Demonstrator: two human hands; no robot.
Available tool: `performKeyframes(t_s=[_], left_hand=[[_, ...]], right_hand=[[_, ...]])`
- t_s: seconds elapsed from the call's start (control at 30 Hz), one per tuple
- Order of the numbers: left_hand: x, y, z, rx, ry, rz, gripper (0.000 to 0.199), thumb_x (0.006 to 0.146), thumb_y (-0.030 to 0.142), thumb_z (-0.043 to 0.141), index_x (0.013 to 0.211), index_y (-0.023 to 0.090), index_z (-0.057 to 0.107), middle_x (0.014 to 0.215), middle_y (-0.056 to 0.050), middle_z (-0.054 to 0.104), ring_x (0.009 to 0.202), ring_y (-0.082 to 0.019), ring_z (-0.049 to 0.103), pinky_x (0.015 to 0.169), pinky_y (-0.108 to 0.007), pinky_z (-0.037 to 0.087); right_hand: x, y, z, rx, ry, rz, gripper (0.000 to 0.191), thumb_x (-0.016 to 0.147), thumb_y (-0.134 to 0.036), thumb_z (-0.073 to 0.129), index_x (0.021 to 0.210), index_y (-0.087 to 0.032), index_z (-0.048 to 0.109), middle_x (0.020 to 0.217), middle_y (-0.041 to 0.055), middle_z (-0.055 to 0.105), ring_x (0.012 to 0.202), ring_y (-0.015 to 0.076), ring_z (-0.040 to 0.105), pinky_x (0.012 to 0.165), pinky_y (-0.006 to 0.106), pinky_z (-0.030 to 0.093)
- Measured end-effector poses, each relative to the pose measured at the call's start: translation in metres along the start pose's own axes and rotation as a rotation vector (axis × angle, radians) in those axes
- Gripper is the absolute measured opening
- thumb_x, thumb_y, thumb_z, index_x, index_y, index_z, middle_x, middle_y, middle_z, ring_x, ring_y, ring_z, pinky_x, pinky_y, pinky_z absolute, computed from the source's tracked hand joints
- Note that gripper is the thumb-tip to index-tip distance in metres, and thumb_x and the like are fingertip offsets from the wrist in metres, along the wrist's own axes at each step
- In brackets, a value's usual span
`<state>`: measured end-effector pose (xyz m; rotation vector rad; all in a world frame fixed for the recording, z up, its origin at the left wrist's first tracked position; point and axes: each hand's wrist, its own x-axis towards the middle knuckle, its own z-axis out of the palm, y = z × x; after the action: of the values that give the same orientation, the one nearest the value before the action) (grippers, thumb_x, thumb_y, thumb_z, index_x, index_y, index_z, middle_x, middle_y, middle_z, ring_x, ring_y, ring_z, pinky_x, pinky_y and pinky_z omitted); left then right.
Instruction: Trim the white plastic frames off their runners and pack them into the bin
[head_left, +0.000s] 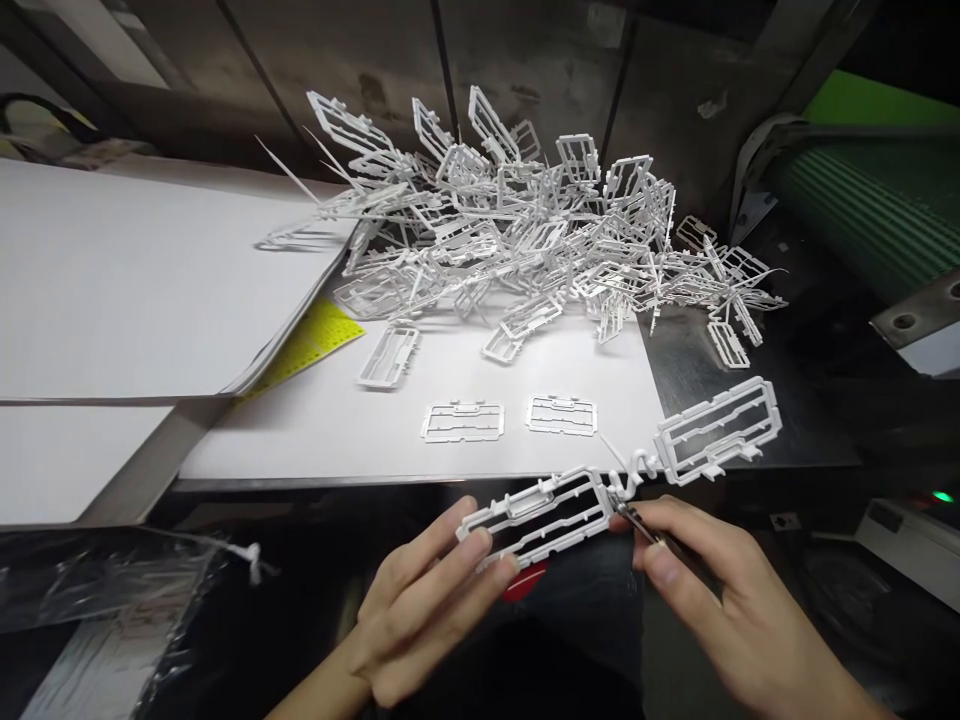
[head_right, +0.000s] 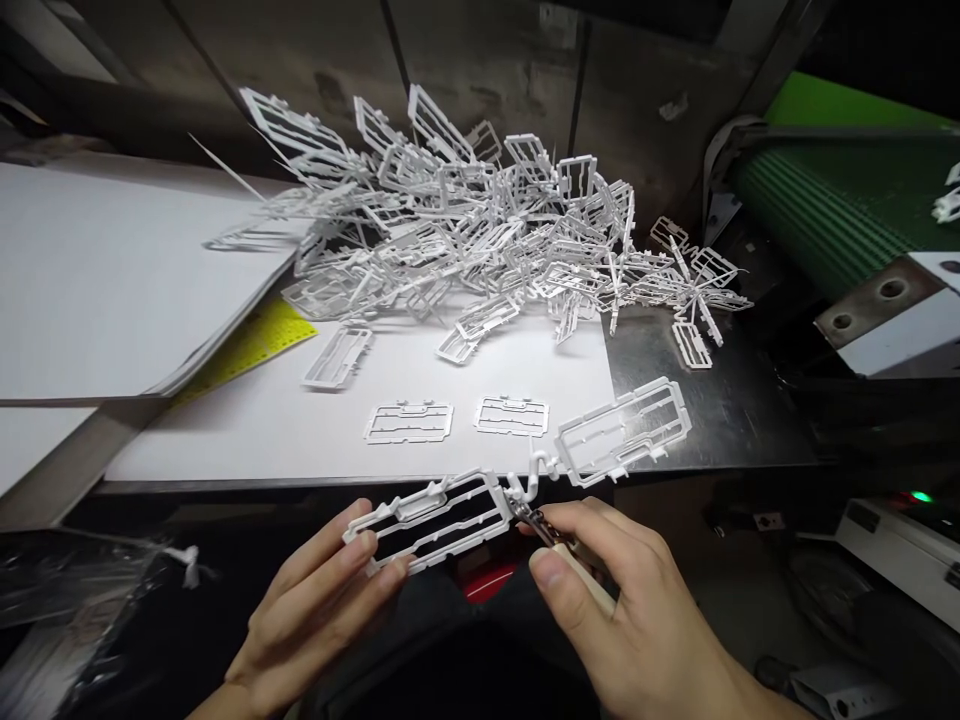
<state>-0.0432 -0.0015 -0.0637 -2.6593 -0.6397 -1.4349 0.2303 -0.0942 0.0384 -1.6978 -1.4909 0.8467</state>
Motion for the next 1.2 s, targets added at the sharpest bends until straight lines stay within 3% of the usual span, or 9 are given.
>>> performKeyframes(t_s=[0.13,0.27,0.37,0.57,0.8,0.9,1.03,1.2], left_hand=[[-0.002,-0.001,0.002,0.01,0.026,-0.017,0.051,0.093,-0.001,0.063,0.138,0.022,0.069,0.133,-0.005,0.07,0.126,-0.025,0.069,0.103,-0.029,0.067],[-0.004,0.006,0.005,-0.03,0.005,-0.153,0.06,0.096,0.003,0.064,0.148,0.032,0.061,0.133,-0.003,0.071,0.125,-0.024,0.07,0.1,-0.027,0.067],[-0.001,0.006,0.011,-0.031,0.01,-0.206,0.064,0.094,0.005,0.07,0.149,0.035,0.06,0.135,-0.003,0.071,0.125,-0.026,0.071,0.101,-0.03,0.067],[0.012,-0.009,0.037,-0.089,0.086,-0.113,0.06,0.091,0.006,0.074,0.146,0.027,0.063,0.135,-0.009,0.071,0.127,-0.033,0.069,0.1,-0.038,0.067],[0.025,-0.02,0.048,-0.031,0.121,-0.105,0.075,0.08,-0.01,0.076,0.147,0.021,0.061,0.136,-0.012,0.068,0.126,-0.032,0.069,0.102,-0.042,0.065],[0.026,-0.032,0.045,0.051,0.149,-0.201,0.072,0.083,-0.007,0.075,0.147,0.026,0.062,0.134,-0.012,0.07,0.122,-0.03,0.07,0.103,-0.046,0.062],[0.025,-0.048,0.038,0.125,0.022,-0.318,0.056,0.089,0.001,0.073,0.138,0.027,0.067,0.129,-0.011,0.072,0.124,-0.031,0.066,0.105,-0.049,0.057],[0.036,-0.046,0.035,0.129,-0.025,-0.367,0.043,0.09,0.011,0.075,0.13,0.022,0.067,0.128,-0.012,0.07,0.126,-0.033,0.06,0.109,-0.051,0.052]], right_hand=[[0.001,0.001,0.0,-0.021,-0.001,-0.042,0.027,0.111,-0.05,0.063,0.126,-0.032,0.076,0.119,0.0024,0.073,0.105,0.0252,0.071,0.093,0.029,0.06],[0.004,0.002,-0.001,-0.057,0.022,-0.092,0.021,0.112,-0.046,0.064,0.126,-0.035,0.075,0.122,-0.0001,0.073,0.11,0.0242,0.07,0.092,0.026,0.059],[0.01,0.002,-0.002,-0.055,-0.004,-0.083,0.021,0.113,-0.043,0.061,0.12,-0.03,0.076,0.116,0.002,0.073,0.108,0.0251,0.07,0.087,0.026,0.058],[0.033,0.009,-0.002,-0.075,-0.064,-0.041,0.039,0.114,-0.044,0.047,0.094,-0.02,0.07,0.086,0.0029,0.068,0.077,0.022,0.065,0.067,0.027,0.05],[0.044,0.026,-0.001,-0.069,-0.053,0.025,0.046,0.116,-0.052,0.042,0.094,-0.021,0.068,0.07,-0.0022,0.052,0.062,0.0181,0.049,0.056,0.027,0.035],[0.047,0.031,-0.01,-0.119,0.063,0.029,0.036,0.111,-0.053,0.056,0.095,-0.022,0.066,0.076,-0.0018,0.059,0.068,0.0194,0.056,0.06,0.028,0.039],[0.064,0.033,-0.02,-0.308,0.326,-0.082,0.025,0.1,-0.045,0.069,0.094,-0.022,0.063,0.088,0.0012,0.066,0.07,0.0213,0.062,0.066,0.03,0.045],[0.107,0.021,-0.002,-0.34,0.316,-0.313,0.018,0.098,-0.034,0.072,0.101,-0.021,0.06,0.097,0.0046,0.066,0.077,0.0222,0.064,0.069,0.03,0.049]])
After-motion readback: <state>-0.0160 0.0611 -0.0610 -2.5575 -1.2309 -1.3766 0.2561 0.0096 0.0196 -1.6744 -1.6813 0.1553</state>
